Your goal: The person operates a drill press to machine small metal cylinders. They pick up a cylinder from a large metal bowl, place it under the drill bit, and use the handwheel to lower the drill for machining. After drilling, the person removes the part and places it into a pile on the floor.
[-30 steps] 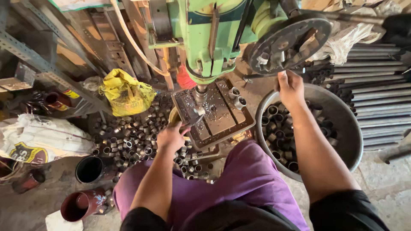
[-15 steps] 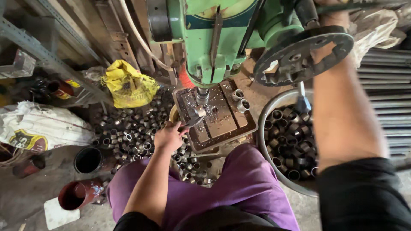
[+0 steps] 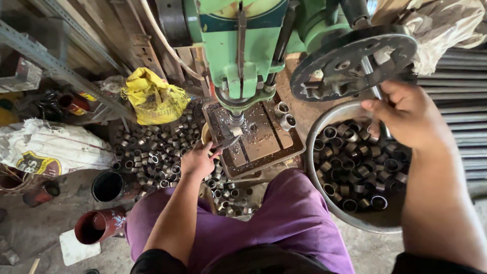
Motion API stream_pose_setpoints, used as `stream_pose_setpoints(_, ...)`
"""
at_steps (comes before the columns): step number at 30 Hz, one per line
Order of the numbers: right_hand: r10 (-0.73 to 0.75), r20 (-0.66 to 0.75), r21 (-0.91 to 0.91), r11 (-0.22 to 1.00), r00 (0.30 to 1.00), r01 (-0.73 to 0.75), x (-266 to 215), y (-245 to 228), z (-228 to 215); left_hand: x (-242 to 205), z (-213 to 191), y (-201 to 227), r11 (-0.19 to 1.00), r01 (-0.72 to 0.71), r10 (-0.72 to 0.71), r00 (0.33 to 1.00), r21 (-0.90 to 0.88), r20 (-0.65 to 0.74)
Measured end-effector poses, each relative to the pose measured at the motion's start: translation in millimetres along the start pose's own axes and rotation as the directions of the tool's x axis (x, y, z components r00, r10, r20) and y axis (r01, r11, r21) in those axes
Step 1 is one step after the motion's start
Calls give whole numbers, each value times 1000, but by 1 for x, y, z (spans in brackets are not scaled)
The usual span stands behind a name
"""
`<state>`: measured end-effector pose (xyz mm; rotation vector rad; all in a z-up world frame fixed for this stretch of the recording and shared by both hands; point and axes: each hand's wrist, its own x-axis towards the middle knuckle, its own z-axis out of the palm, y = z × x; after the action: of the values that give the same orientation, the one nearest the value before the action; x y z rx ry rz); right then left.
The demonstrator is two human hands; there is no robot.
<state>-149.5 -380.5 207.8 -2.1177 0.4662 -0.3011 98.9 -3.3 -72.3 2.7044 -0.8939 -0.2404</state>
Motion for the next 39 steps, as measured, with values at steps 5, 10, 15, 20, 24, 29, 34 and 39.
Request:
stream_pose_setpoints(5,-158,-19,213,964,987,158,1,13,12,4,4,-2,1000,-5,5,1000,18,-13)
stream_pose_setpoints(10,-225,-65,259,937,972,234,7,39,16,2,4,-3,997,-32,31,999,65,16)
stream_pose_setpoints(15,-120,-279,44,990,953,138,41,97,67,11,-20,2,989,40,-77,962,145,260)
stream_pose_setpoints(20,-199,-496,262,894,845,364,34,112,89,2,1,4,996,15,-24,996,92,90)
stream_pose_setpoints(24,-424,-711,-63,833,562,549,-22,78,71,2,-1,4,998,9,-13,997,56,72)
stream_pose_setpoints(29,-473,-712,-81,789,519,609,-59,34,54,-1,2,14,997,3,-17,983,76,180)
stream_pose_setpoints(34,-448,-763,-51,760,465,648,-69,41,33,5,3,7,996,85,-74,955,-28,287)
stream_pose_setpoints(39,-212,-869,8,898,447,441,-94,135,13,3,16,5,986,27,-69,963,162,259)
